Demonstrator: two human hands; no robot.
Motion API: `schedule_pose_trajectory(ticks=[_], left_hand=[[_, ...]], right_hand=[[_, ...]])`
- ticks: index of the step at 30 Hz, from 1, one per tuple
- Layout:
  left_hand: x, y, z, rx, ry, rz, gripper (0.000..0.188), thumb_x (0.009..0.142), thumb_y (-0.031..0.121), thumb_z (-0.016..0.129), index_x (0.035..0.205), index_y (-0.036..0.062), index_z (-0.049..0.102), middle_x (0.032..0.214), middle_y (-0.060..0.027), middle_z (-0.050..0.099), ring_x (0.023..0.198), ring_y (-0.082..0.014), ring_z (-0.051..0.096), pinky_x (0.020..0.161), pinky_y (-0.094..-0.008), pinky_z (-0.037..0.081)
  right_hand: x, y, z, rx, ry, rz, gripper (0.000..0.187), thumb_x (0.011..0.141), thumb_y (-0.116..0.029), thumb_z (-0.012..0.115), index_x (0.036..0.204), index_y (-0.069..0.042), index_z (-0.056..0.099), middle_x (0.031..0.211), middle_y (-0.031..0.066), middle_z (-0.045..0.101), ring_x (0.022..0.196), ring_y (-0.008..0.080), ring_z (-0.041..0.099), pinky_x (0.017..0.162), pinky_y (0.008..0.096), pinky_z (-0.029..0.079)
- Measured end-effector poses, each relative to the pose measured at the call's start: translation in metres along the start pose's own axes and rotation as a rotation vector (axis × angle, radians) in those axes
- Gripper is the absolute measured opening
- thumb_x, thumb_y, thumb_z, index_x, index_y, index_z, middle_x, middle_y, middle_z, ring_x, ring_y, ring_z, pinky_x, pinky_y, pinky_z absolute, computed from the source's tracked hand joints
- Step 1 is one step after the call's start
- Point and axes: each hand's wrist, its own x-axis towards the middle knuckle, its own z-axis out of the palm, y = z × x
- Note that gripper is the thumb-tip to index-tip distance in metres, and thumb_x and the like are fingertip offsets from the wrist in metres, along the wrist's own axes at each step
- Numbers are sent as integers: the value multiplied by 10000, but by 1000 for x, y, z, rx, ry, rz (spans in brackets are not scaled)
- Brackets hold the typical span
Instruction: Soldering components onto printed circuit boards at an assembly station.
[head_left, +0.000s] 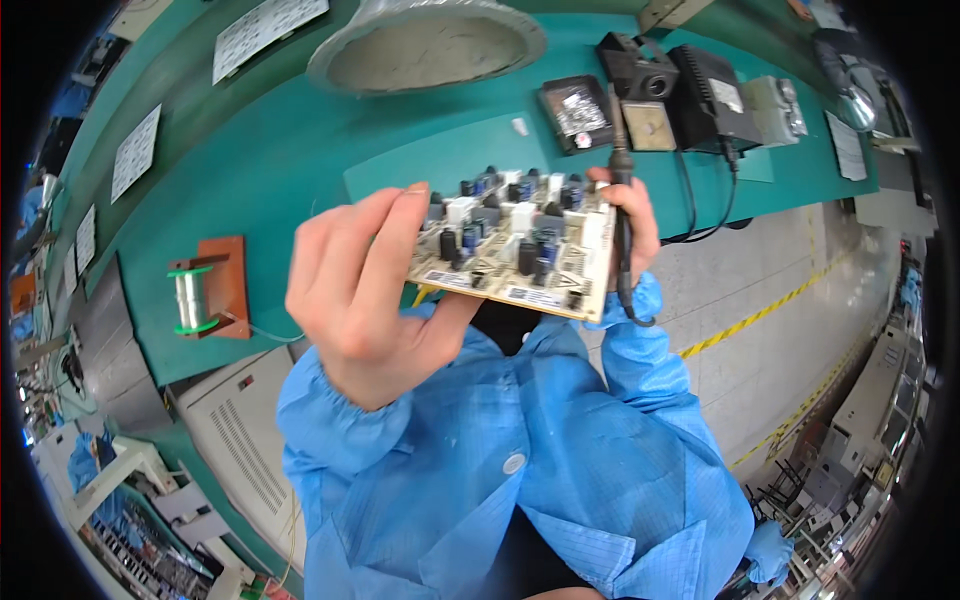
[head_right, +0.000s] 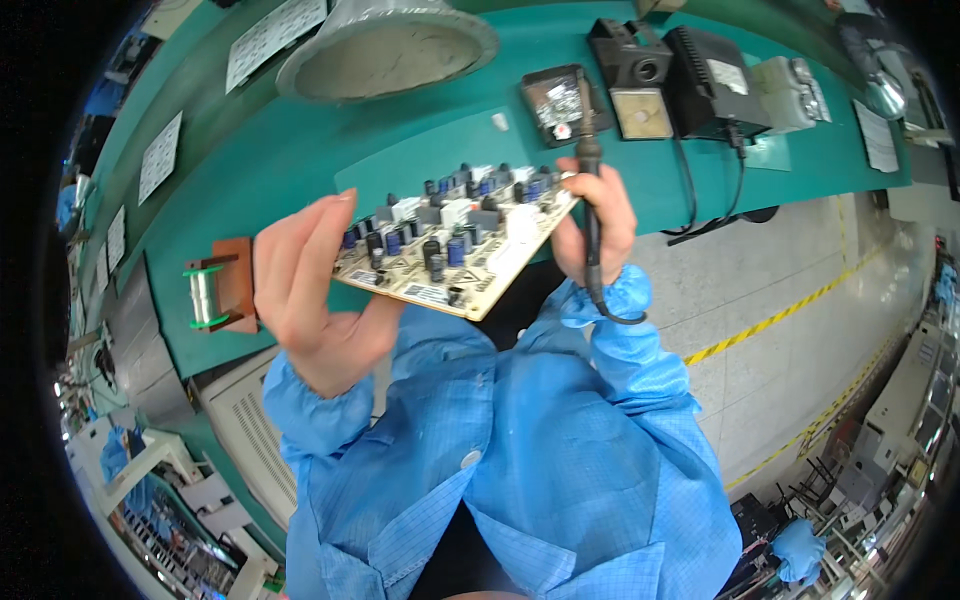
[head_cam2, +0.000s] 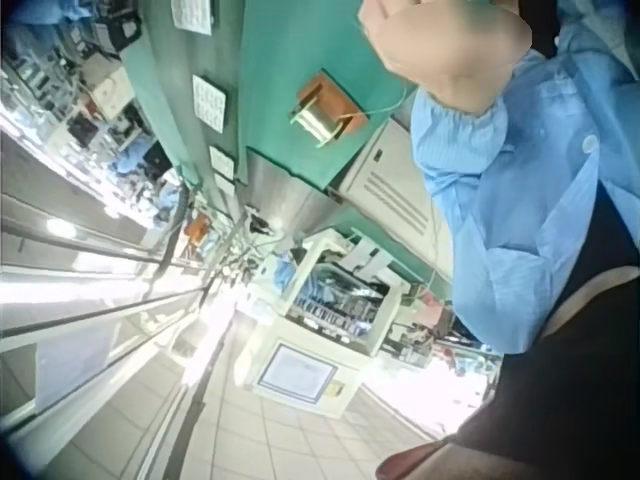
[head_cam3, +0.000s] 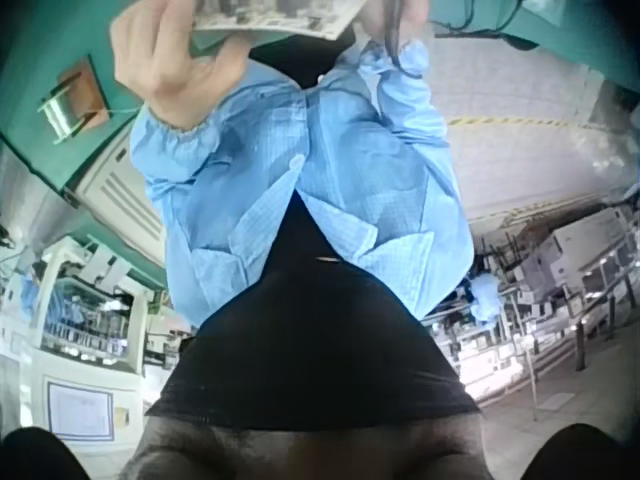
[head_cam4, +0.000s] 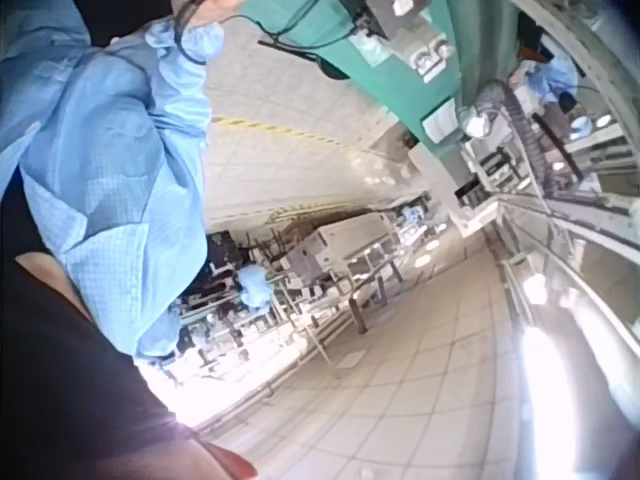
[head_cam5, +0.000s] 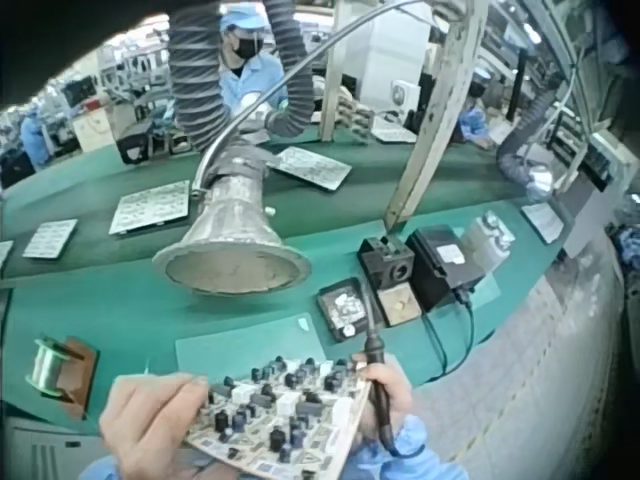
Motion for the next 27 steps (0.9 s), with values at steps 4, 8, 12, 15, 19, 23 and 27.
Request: schedule_pose_trajectory(ticks=[4,8,12,15,19,23,27], left_hand=[[17,7,-9,-200,-148,83,439,505,75,761,919,-6,640,877,-126,622,756,-309,579,669,-389,461],[27,14,-10,-254,-241,80,344,525,23,728,851,1,618,855,-121,609,755,-313,580,679,-386,456],[28,14,-19,-309,-325,76,324,534,-3,711,836,-3,593,866,-127,607,774,-312,576,673,-382,456],[28,16,-25,-294,-309,68,330,521,-5,706,829,-3,587,870,-122,615,793,-305,580,676,-386,455],[31,12,-19,-288,-323,119,347,500,31,742,814,9,596,841,-100,619,770,-298,583,684,-381,452],[25,8,-19,-280,-232,145,342,514,59,762,809,13,597,838,-96,621,755,-295,581,678,-380,453],[25,7,-20,-306,-221,111,328,525,76,767,797,13,595,835,-95,623,754,-293,579,674,-380,453]], right_hand=[[13,-12,-7,-96,-117,-35,242,733,-93,691,935,-31,572,940,174,614,845,271,608,746,350,483],[8,-9,1,-43,-66,-26,238,717,-8,690,917,-19,562,947,183,621,827,298,627,728,345,493],[5,-18,1,-61,-26,18,227,709,12,696,895,-16,568,942,193,632,803,291,639,710,323,501],[7,-19,-1,-74,-19,-30,222,716,11,691,899,-14,568,939,197,634,797,288,636,702,321,500],[10,-10,-1,-53,-54,-65,326,658,25,714,950,-9,575,969,194,617,821,307,628,710,341,505],[15,-14,3,-37,-85,-51,335,653,22,722,952,-15,573,967,190,618,824,303,629,712,336,506],[15,-13,4,-44,-89,-68,345,648,21,729,953,-18,573,964,187,618,821,300,628,711,335,507]])
